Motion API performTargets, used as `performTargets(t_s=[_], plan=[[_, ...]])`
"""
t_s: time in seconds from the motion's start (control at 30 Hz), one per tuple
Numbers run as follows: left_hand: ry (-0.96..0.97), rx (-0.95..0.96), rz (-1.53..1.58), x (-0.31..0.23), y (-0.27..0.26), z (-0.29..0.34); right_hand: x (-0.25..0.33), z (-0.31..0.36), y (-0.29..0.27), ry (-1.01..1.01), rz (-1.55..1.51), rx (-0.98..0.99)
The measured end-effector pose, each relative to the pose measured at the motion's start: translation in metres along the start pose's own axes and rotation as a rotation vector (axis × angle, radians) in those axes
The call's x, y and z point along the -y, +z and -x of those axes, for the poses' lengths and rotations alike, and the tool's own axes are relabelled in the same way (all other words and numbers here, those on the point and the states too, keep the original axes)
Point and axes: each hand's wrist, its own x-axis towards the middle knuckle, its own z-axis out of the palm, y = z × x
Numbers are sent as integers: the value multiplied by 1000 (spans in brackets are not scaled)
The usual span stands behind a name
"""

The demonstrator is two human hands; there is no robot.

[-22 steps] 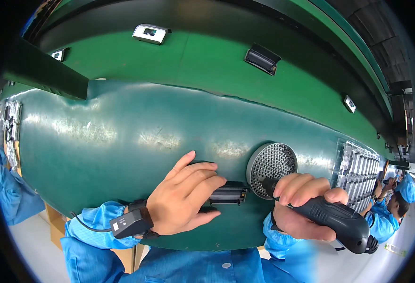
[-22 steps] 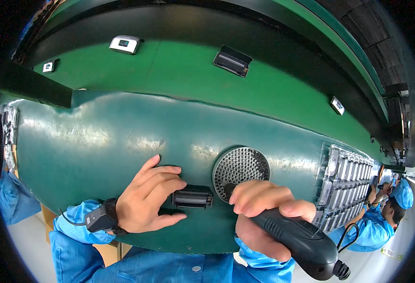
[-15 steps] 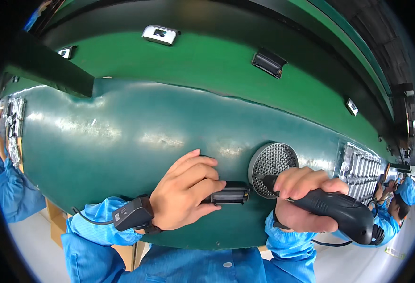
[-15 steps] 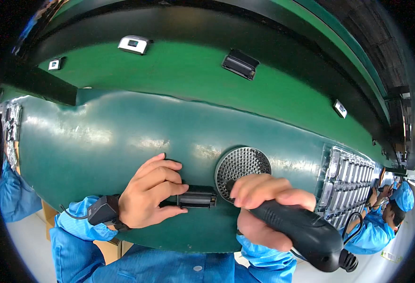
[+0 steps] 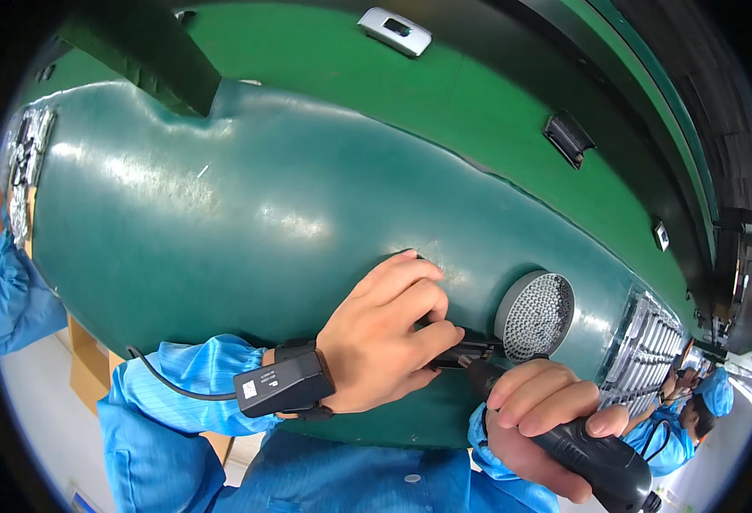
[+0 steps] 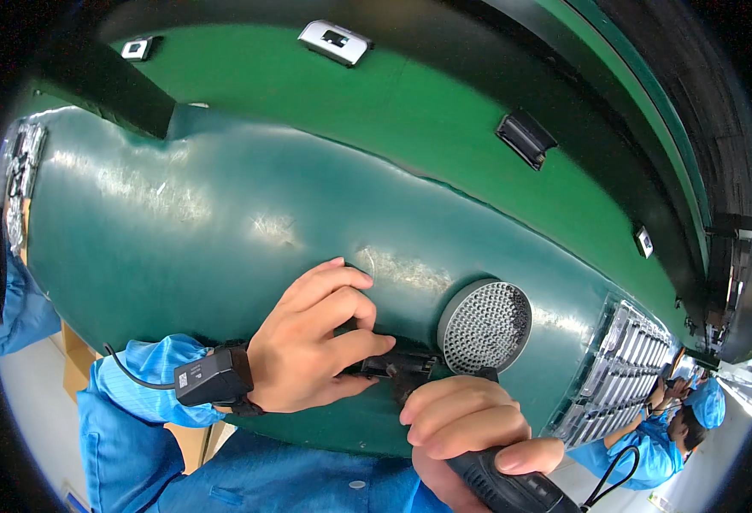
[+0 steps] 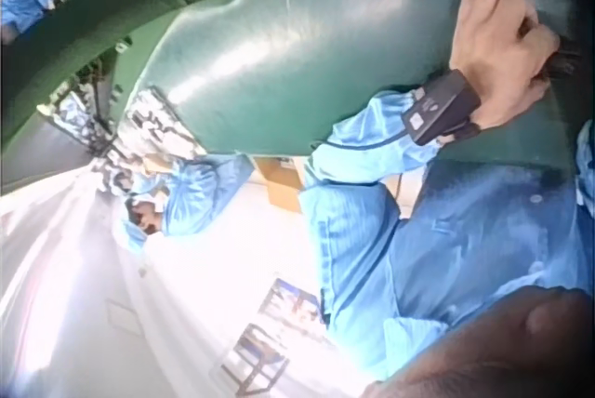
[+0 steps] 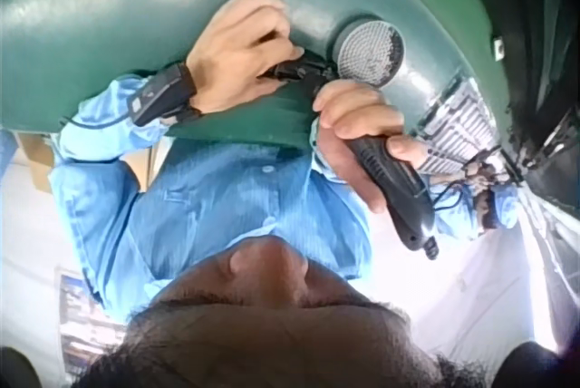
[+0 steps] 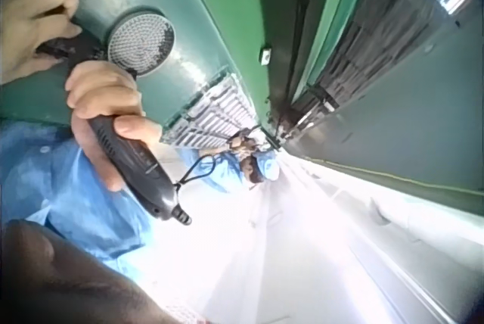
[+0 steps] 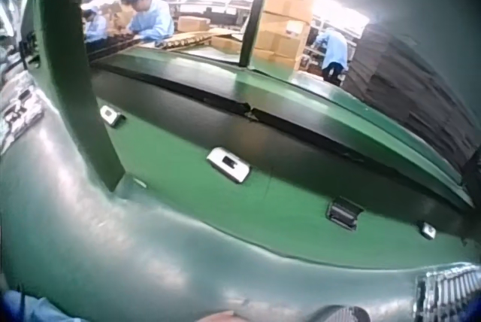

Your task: Assemble small plastic electronic enclosures by inserting components and driving screws using an electric screwdriver.

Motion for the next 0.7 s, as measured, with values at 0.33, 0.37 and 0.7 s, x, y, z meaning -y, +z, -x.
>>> performTargets(t_s=[0.33, 0.37, 0.7], plan=[[6, -40, 11, 1, -2, 3, -8, 4, 9, 30, 56, 15], [7, -40, 14, 1, -2, 3, -8, 4, 10, 29, 58, 15], [25, -29, -53, 0, -4, 2, -17, -2, 21, -25, 119, 130]])
